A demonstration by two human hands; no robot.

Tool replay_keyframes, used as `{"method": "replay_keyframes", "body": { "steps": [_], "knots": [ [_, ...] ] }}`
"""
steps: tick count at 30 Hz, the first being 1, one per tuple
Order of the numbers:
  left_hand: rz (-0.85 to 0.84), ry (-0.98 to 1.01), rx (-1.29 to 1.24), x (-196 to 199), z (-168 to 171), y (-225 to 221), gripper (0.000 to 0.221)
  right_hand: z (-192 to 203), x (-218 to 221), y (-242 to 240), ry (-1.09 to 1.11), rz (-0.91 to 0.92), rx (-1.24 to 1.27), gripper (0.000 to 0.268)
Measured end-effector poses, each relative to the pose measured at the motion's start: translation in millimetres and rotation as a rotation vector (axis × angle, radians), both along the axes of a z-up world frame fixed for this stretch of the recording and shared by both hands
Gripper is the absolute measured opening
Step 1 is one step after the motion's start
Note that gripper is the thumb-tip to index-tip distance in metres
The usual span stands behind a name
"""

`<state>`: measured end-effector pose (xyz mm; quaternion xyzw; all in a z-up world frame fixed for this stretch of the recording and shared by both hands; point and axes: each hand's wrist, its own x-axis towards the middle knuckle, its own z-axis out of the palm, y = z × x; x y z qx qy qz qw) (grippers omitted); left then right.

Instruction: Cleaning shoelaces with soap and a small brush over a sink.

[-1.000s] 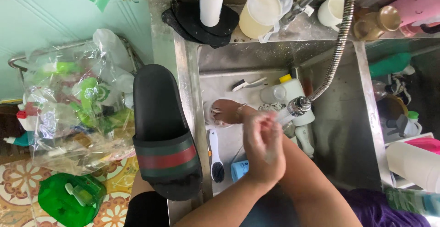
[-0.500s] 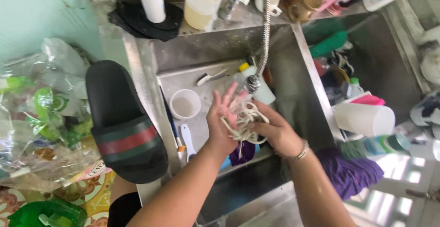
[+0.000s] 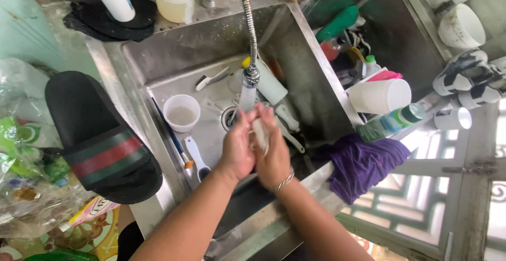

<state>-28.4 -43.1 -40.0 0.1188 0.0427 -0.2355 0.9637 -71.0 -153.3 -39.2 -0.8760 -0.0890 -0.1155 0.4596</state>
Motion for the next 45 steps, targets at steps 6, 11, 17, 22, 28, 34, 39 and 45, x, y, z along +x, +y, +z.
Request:
{"method": "replay_keyframes", "body": {
  "steps": [6,11,17,22,28,34,39,45],
  "knots": [
    [-0.06,-0.264,0.02,-16,-23,-13,0.066,40,24,21,-0.073,0.158,0.011,0.064],
    [-0.05,-0.001,0.056,-8,3,8,0.075,19,17,4,-0.051,0.173,-0.21,0.054],
    [-0.102,-0.265,-0.292,-13,-16,0,0.078,42,29,18,-0.055,0.329,-0.228,0.065],
    [-0.113,-0.05,0.108,-11,-7,6,0.072,17,32,2,-0.096,0.273,-0.225,0.066],
    [-0.093,-0.086,-0.665,-12,-10,7,0.082,44,24,25,-0.032,0.273,-0.224,0.066],
    [-0.1,-0.108,0.048,-4,4,19,0.08,18,32,25,-0.018,0.196,-0.337,0.07],
    [-0.116,-0.21,-0.048,-9,2,7,0.076,37,42,34,-0.078,0.183,-0.351,0.069],
    [0.008,-0.124,0.045,-2,-7,21,0.075,-4,17,38,-0.098,0.12,-0.337,0.053]
  ]
}}
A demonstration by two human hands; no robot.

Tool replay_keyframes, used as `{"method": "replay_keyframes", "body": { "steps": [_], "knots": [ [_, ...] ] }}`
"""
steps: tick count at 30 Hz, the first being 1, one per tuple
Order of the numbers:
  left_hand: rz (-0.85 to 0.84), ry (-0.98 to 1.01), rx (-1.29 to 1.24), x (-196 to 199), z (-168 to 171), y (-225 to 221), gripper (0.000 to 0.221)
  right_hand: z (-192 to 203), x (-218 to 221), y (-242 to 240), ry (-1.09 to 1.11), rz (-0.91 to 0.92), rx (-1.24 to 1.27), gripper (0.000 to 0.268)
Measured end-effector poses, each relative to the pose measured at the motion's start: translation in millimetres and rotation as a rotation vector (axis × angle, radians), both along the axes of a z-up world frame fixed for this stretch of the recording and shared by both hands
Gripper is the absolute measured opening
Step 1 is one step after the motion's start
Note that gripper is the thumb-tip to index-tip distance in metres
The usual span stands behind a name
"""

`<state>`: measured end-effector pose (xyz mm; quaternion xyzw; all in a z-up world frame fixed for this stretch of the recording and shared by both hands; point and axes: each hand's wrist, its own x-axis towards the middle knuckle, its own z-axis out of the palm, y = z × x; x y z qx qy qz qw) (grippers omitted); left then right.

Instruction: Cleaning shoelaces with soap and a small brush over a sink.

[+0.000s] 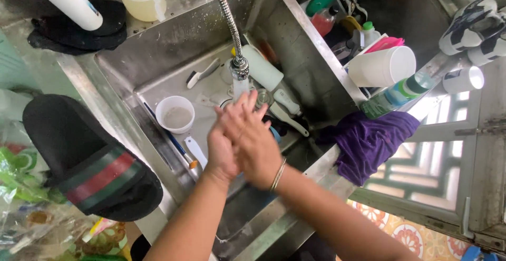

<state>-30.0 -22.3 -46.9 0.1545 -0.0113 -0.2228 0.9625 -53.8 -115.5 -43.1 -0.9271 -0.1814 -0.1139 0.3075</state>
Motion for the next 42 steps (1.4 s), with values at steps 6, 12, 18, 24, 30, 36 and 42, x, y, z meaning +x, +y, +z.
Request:
{"method": "replay_keyframes", "body": {
  "steps": [6,12,18,24,30,36,42],
  "knots": [
    [0.005,-0.027,0.133,-13,31,-12,0.069,37,43,-32,0.091,0.209,0.132,0.065],
    [-0.015,-0.046,-0.343,-2,14,-1,0.076,-32,36,36,0.461,-0.413,-0.503,0.057],
    [-0.173,0.19,0.026,-8,26,-2,0.069,20,23,-23,0.128,0.017,-0.034,0.059],
    [0.025,-0.234,0.076,-14,9,-13,0.064,57,25,-16,0.073,0.2,0.13,0.063],
    [-0.004,0.12,-0.077,-2,21,7,0.07,25,-8,-13,0.005,0.084,0.018,0.055],
    [-0.129,0.037,0.013,-4,26,-7,0.065,39,37,-21,0.064,0.175,0.174,0.063],
    [-0.087,0.022,-0.616,-5,5,-6,0.069,39,2,-8,0.073,0.178,0.05,0.058]
  ]
}}
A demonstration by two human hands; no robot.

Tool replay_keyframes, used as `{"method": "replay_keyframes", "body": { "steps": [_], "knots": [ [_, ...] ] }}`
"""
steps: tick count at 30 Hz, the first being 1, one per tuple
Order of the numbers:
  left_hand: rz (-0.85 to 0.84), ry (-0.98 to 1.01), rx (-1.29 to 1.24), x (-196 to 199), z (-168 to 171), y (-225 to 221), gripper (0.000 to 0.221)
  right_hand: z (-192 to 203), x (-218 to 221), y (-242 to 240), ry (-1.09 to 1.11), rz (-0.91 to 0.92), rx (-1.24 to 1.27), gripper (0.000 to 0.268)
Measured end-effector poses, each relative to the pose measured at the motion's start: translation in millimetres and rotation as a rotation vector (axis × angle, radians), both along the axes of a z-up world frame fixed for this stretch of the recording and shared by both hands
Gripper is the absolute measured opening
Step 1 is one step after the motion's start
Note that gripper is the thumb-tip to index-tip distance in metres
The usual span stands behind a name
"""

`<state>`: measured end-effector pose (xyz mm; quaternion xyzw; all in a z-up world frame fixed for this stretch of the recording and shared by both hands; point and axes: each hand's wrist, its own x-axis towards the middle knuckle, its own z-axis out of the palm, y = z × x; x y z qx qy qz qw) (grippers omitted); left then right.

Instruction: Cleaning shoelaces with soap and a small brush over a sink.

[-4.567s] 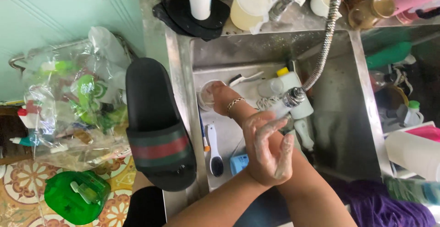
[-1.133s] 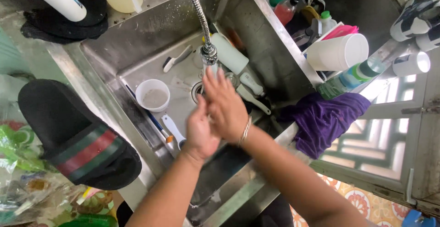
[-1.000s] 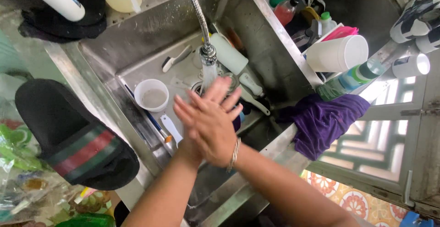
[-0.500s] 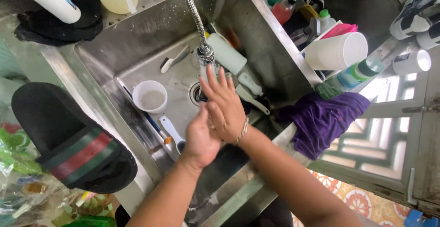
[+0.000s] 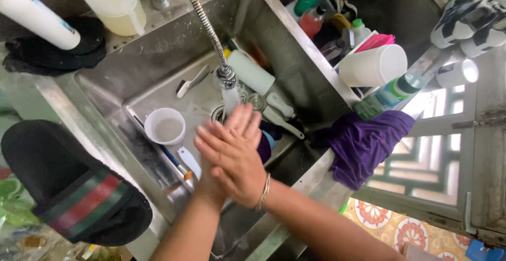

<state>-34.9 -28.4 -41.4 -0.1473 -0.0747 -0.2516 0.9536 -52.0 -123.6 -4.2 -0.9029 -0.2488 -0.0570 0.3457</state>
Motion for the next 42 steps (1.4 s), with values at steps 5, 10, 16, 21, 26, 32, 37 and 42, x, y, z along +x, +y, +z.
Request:
{"method": "replay_keyframes", "body": {
  "steps": [5,10,16,21,26,32,37,42],
  "knots": [
    [0.019,-0.056,0.739,-11,15,-6,0.062,-17,24,-34,-0.006,-0.068,0.046,0.066],
    [-0.021,0.136,0.627,-3,11,-3,0.072,0,-5,-9,-0.04,-0.119,0.024,0.057],
    [-0.086,0.039,0.728,-10,8,-7,0.065,-6,7,-24,0.042,-0.102,0.085,0.061],
    [0.076,-0.221,0.65,-23,-15,-8,0.066,-24,0,-16,-0.023,-0.007,0.027,0.057],
    [-0.075,0.05,0.608,-5,6,-2,0.072,-14,10,-23,0.03,-0.032,0.091,0.059],
    [-0.014,-0.062,0.225,-5,-12,-5,0.07,18,17,-14,-0.01,0.022,0.015,0.068],
    [-0.145,0.111,0.669,-8,-10,-5,0.068,-3,-3,-21,0.01,-0.092,0.094,0.065],
    [0.018,-0.252,0.704,-20,5,-11,0.069,23,8,-15,0.056,0.051,0.041,0.065]
  ]
}}
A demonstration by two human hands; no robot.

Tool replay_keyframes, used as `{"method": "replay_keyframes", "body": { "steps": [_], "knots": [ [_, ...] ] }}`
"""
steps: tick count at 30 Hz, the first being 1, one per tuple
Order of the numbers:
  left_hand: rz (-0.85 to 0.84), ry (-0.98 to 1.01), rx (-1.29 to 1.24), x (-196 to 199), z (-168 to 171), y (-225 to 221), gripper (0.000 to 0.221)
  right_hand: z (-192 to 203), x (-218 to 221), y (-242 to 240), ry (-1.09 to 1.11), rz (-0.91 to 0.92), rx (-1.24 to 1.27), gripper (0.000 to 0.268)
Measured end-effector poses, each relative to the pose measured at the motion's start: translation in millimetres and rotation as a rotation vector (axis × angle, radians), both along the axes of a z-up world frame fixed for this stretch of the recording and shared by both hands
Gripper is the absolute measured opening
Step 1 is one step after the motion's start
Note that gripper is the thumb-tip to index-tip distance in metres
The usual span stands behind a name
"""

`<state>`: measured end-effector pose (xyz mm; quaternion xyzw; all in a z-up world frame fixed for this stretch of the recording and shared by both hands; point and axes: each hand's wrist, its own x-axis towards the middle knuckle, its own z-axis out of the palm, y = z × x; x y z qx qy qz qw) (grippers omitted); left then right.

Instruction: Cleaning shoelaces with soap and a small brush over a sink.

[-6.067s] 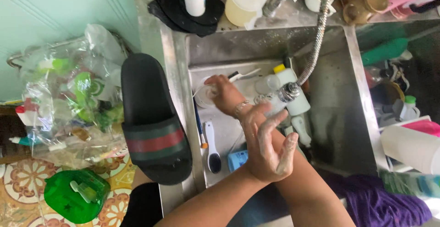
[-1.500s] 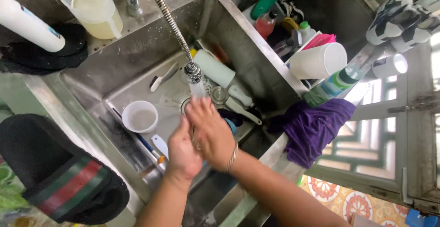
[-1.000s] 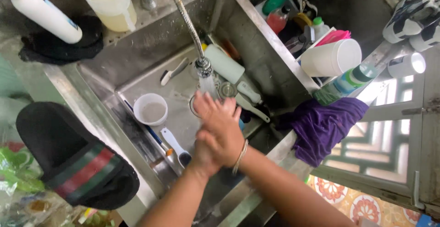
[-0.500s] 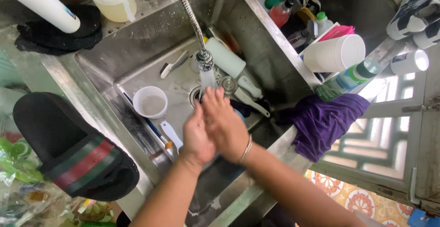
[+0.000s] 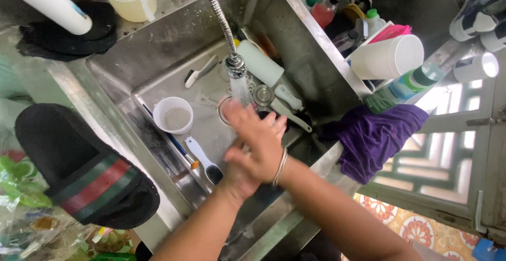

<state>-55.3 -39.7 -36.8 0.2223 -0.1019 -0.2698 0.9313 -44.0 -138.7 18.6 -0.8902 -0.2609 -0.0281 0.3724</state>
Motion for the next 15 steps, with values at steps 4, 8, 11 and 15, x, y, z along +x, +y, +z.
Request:
{"method": "replay_keyframes", "body": {
  "steps": [4,8,11,15],
  "knots": [
    [0.034,0.292,-0.006,12,13,9,0.07,-26,-15,-9,0.01,-0.108,0.046,0.065],
    [0.019,0.264,-0.283,8,-1,6,0.077,-18,-15,-4,-0.049,-0.093,-0.049,0.059],
    [-0.02,0.278,-0.198,1,-2,-2,0.073,-23,-2,-16,-0.004,-0.083,-0.038,0.063],
    [0.045,0.35,-0.089,12,-4,10,0.068,-44,-35,-3,-0.003,-0.133,-0.058,0.054]
  ]
}}
